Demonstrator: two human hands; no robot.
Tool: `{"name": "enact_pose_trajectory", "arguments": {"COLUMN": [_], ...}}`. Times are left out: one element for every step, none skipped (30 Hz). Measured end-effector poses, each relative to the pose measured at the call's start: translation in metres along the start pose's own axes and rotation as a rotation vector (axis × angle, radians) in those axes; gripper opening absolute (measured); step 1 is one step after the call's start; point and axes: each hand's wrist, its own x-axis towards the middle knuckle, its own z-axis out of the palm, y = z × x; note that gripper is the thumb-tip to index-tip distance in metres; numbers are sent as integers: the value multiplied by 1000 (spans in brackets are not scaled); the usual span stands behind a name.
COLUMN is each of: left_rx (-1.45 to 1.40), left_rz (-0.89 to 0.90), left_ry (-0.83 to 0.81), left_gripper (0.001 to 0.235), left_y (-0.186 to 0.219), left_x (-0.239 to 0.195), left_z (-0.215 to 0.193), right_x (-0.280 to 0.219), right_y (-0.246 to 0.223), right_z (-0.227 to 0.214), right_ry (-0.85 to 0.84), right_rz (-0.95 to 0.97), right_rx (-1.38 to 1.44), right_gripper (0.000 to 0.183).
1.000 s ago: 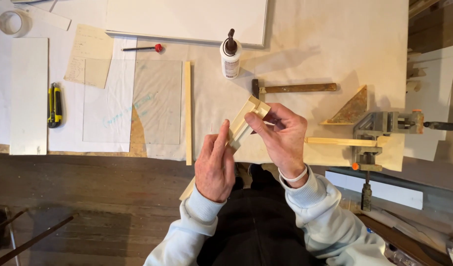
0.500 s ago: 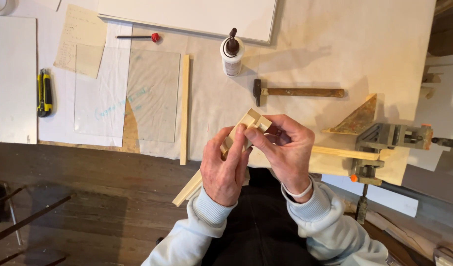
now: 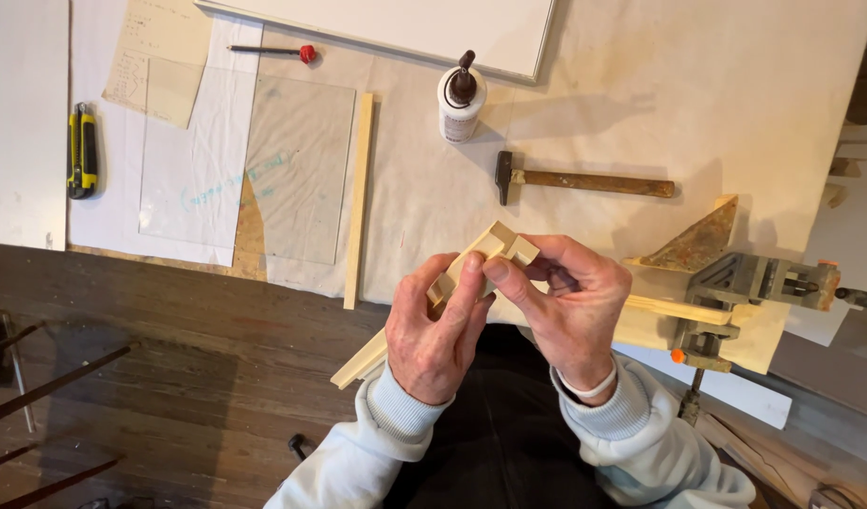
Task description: The person clamps mitered wood frame strips in a corner vise on the workbench, hammers brads into the joint, then applies wood glue from a bottle to a strip end and fits the pieces together in the vise, tightening the clamp to hold the glued corner.
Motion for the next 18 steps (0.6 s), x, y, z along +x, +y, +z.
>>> {"name": "enact_pose_trajectory", "arguments": {"left_rx": [0,-4,-9,-10,-19,-29,-28,-41,-55,-55,-45,-35,-36,-36,-37,-39,-9,21], "left_rz": [-2,0,3,4,-7,-18,-17,-17,-17,-16,-22,-28,-26,-18,-14,-14,-14,-13], "left_ry": [-1,-4,-7,-8,-11,-15,-15,-10,-4,-3,-6,-10,-10,-7,-6,-8,-19,-30], "left_gripper": [54,54,54,54,54,53,53,53,53,53,53,53,53,53,52,52,52,53], "left_y": [1,2,2,2,3,4,4,4,4,4,4,5,4,3,3,4,4,4], "left_x": [0,1,2,2,1,0,0,0,0,0,0,-1,-1,0,0,0,0,0], "left_z": [0,-1,-1,0,-1,-1,0,0,1,1,0,0,0,0,0,-1,-2,-4], "right_x": [0,-1,0,1,0,-1,0,0,1,1,1,0,2,5,6,7,9,10], "right_y": [-1,-2,-3,-2,-2,-1,-3,-4,-6,-4,-2,0,-5,-10,-15,-16,-17,-18], "right_z": [-1,-1,-2,-3,-3,-4,-3,-2,-2,-3,-3,-4,-2,1,3,2,1,1], "right_ry": [0,5,10,11,12,13,14,9,3,3,1,-1,0,-4,-9,-8,-9,-11], "right_rz": [2,3,1,1,2,4,4,7,8,8,5,3,1,-10,-18,-16,-166,-315], "right_rx": [0,-25,-51,-51,-74,-97,-97,-89,-82,-82,-85,-89,-89,-121,-154,-155,-285,-414], "right_gripper": [25,24,24,24,23,22,22,23,23,23,23,23,23,27,31,31,36,41]}}
